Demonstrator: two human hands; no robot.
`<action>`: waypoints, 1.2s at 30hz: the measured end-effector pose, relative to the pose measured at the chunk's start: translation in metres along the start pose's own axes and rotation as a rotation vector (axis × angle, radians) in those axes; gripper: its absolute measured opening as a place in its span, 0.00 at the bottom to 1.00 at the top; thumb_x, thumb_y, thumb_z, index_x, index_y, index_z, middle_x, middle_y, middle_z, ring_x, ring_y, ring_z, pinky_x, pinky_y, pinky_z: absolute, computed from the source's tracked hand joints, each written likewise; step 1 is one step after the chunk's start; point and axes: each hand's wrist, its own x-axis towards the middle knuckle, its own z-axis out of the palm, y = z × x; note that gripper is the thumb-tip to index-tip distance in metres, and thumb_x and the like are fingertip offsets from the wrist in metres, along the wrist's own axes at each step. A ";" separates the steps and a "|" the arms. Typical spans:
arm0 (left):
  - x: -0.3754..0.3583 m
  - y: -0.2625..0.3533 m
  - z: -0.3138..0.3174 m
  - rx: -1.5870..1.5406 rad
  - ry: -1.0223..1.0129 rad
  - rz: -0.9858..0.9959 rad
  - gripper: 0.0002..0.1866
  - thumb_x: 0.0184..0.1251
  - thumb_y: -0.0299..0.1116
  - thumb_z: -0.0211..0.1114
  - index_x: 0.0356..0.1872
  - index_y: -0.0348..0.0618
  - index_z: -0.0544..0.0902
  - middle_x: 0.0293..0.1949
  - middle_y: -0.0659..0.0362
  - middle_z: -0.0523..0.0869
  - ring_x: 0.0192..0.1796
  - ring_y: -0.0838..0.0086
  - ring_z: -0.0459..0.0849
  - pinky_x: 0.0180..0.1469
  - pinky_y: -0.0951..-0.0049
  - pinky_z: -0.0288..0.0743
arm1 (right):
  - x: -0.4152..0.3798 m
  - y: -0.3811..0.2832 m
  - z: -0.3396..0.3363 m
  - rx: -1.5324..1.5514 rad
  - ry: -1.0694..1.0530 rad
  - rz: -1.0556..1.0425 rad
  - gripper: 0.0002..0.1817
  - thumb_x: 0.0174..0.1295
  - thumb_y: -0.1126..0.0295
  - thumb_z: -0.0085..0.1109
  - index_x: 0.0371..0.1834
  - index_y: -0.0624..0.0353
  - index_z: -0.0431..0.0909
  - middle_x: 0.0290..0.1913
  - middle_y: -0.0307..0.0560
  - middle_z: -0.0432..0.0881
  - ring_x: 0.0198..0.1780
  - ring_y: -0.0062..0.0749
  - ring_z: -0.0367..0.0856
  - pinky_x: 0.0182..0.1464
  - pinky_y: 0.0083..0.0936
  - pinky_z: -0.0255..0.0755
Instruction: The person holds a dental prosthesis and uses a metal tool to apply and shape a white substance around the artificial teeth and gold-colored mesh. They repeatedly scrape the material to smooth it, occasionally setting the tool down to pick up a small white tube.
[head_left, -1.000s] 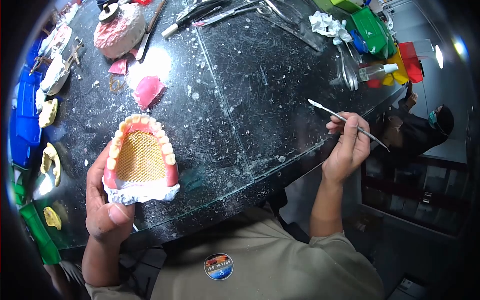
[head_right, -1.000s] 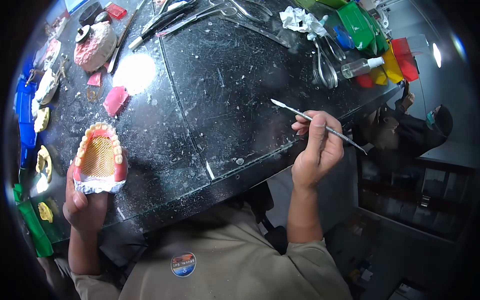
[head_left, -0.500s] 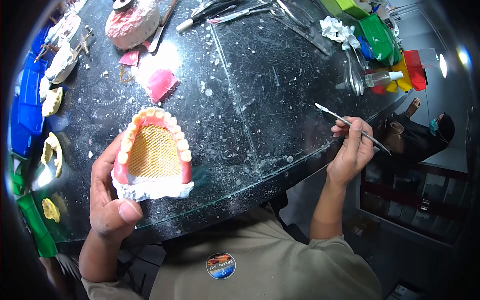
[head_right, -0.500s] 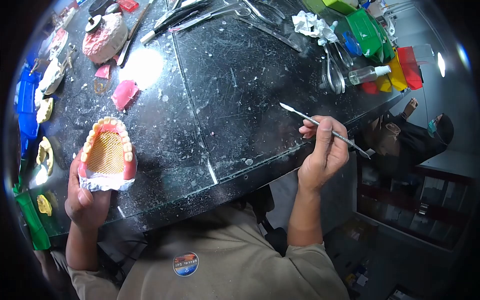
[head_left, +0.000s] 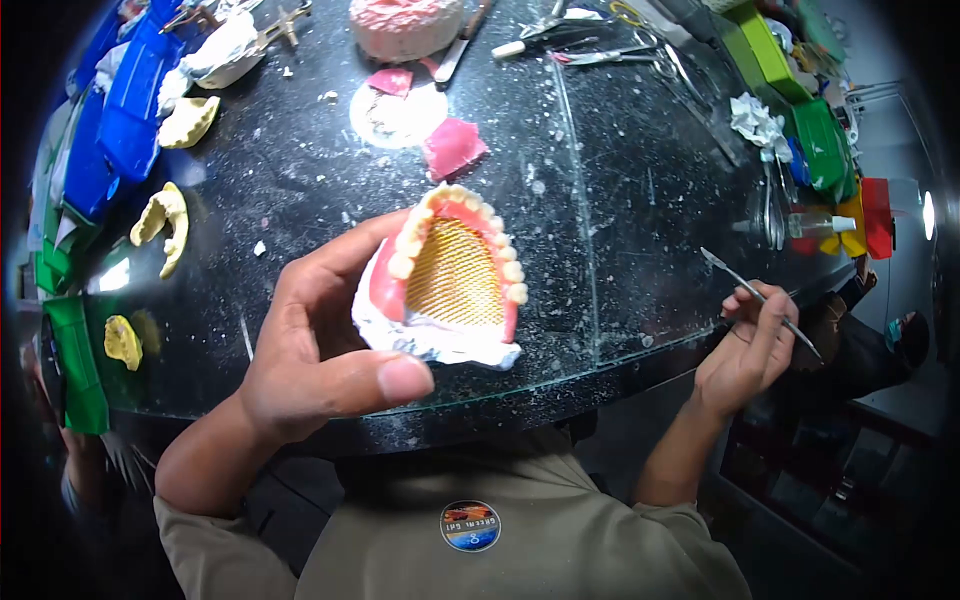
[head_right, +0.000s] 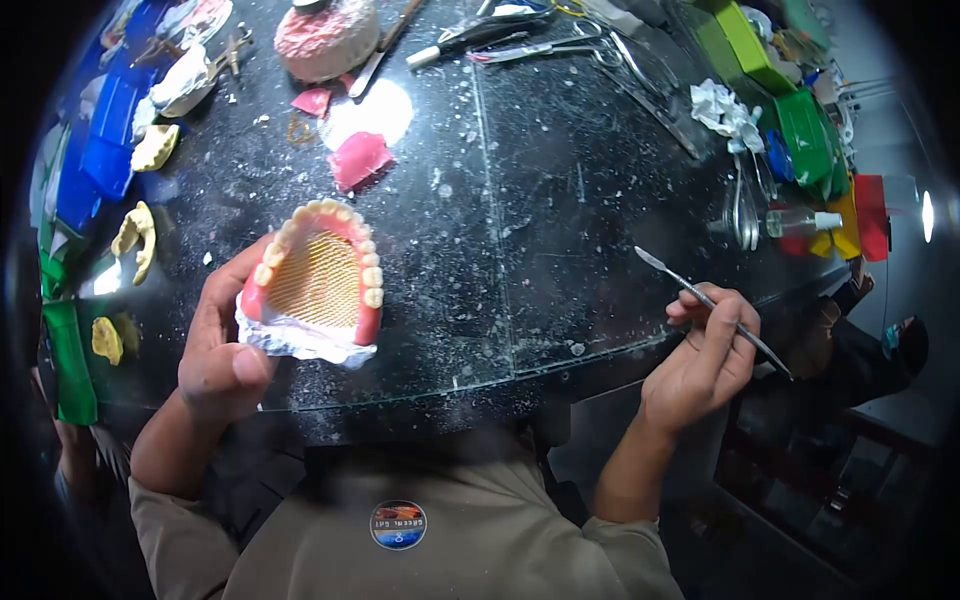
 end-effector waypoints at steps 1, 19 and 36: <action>0.000 -0.001 -0.001 -0.003 -0.003 0.008 0.51 0.36 0.45 0.73 0.60 0.24 0.58 0.54 0.46 0.73 0.56 0.64 0.75 0.60 0.66 0.66 | 0.000 -0.008 0.009 0.066 -0.087 -0.027 0.11 0.66 0.69 0.42 0.35 0.67 0.71 0.28 0.50 0.75 0.27 0.25 0.73 0.30 0.18 0.68; 0.000 0.008 0.000 -0.030 -0.011 -0.047 0.45 0.33 0.36 0.67 0.58 0.25 0.61 0.52 0.44 0.74 0.54 0.63 0.76 0.61 0.66 0.65 | -0.014 -0.051 0.115 0.153 -0.602 -0.322 0.14 0.64 0.63 0.50 0.32 0.66 0.70 0.24 0.46 0.72 0.20 0.23 0.69 0.20 0.16 0.65; 0.000 0.006 -0.002 -0.027 -0.024 -0.035 0.46 0.35 0.37 0.68 0.59 0.25 0.61 0.52 0.44 0.74 0.54 0.62 0.76 0.61 0.65 0.66 | -0.013 -0.049 0.116 0.159 -0.628 -0.326 0.13 0.63 0.65 0.50 0.31 0.66 0.70 0.24 0.47 0.72 0.20 0.24 0.69 0.20 0.17 0.65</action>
